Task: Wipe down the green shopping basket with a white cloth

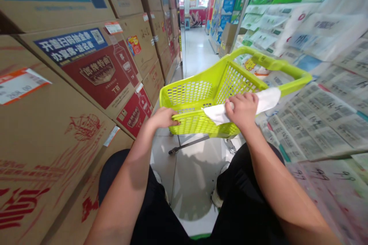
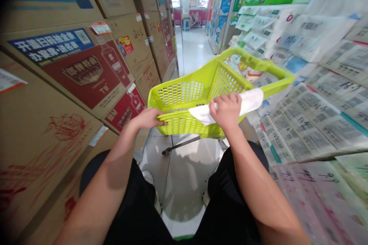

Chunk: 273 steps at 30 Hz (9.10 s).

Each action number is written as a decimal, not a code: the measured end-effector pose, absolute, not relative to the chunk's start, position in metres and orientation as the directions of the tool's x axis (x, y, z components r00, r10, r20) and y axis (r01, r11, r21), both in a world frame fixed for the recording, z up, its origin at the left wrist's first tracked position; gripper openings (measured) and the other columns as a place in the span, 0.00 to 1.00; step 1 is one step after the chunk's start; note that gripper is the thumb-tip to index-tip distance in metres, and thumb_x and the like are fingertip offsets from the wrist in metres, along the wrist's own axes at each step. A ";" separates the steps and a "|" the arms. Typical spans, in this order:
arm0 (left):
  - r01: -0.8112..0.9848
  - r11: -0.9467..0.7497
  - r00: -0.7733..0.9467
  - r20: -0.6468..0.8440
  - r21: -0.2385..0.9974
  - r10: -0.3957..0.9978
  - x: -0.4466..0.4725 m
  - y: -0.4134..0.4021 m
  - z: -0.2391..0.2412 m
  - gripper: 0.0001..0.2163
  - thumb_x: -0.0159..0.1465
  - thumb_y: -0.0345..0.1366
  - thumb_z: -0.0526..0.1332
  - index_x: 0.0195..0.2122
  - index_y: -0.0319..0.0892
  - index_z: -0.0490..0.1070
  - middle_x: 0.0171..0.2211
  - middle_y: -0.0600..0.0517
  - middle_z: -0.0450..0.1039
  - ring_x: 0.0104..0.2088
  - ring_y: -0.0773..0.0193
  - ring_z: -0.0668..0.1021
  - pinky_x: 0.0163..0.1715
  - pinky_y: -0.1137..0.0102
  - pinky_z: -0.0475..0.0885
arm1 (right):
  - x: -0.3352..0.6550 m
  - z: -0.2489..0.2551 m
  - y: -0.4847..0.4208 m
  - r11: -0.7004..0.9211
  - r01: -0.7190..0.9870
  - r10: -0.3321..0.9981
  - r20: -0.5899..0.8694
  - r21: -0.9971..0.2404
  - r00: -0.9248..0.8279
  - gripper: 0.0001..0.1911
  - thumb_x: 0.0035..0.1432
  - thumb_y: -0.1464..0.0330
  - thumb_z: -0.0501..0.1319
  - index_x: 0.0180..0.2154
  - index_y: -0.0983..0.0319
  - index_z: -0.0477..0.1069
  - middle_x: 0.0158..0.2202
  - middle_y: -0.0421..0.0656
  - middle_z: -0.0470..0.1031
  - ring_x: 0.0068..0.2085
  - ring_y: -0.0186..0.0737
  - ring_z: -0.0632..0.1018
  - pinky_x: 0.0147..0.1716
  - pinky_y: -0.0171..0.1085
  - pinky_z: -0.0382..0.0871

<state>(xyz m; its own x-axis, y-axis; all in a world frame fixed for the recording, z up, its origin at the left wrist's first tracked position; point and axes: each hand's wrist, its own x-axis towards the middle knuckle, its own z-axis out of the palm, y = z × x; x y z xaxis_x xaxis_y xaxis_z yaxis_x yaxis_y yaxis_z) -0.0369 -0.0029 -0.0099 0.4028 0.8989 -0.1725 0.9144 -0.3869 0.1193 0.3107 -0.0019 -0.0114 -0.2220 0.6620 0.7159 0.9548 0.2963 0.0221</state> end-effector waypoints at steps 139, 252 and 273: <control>0.969 -0.247 0.245 0.083 0.014 0.966 -0.026 0.001 -0.027 0.25 0.60 0.62 0.61 0.41 0.48 0.84 0.38 0.45 0.85 0.42 0.48 0.84 0.37 0.64 0.72 | 0.325 -0.010 0.017 0.201 0.980 0.623 0.772 0.002 -0.129 0.15 0.69 0.63 0.53 0.32 0.58 0.73 0.33 0.48 0.75 0.43 0.51 0.68 0.48 0.47 0.54; 0.962 -0.272 0.270 0.042 0.034 0.962 -0.025 0.006 -0.025 0.22 0.63 0.59 0.62 0.45 0.50 0.83 0.42 0.46 0.85 0.45 0.49 0.84 0.37 0.66 0.70 | 0.277 -0.014 -0.021 0.762 0.638 0.549 0.638 -0.115 -0.540 0.16 0.67 0.59 0.60 0.52 0.57 0.77 0.57 0.48 0.77 0.59 0.51 0.72 0.63 0.54 0.63; 0.966 -0.255 0.255 0.013 0.036 0.967 -0.025 0.003 -0.023 0.21 0.64 0.59 0.61 0.42 0.49 0.82 0.41 0.48 0.85 0.44 0.51 0.84 0.35 0.68 0.70 | 0.283 -0.018 0.009 0.349 0.934 0.721 0.616 0.076 -0.319 0.29 0.66 0.42 0.57 0.36 0.60 0.77 0.35 0.50 0.77 0.44 0.53 0.69 0.47 0.46 0.55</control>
<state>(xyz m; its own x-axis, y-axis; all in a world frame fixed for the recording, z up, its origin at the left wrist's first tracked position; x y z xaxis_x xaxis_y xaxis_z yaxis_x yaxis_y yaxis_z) -0.0250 0.0028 -0.0226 0.2550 0.9669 0.0134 0.9662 -0.2553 0.0360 0.2829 0.0091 -0.0180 -0.3190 0.7206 0.6156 0.9341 0.3487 0.0759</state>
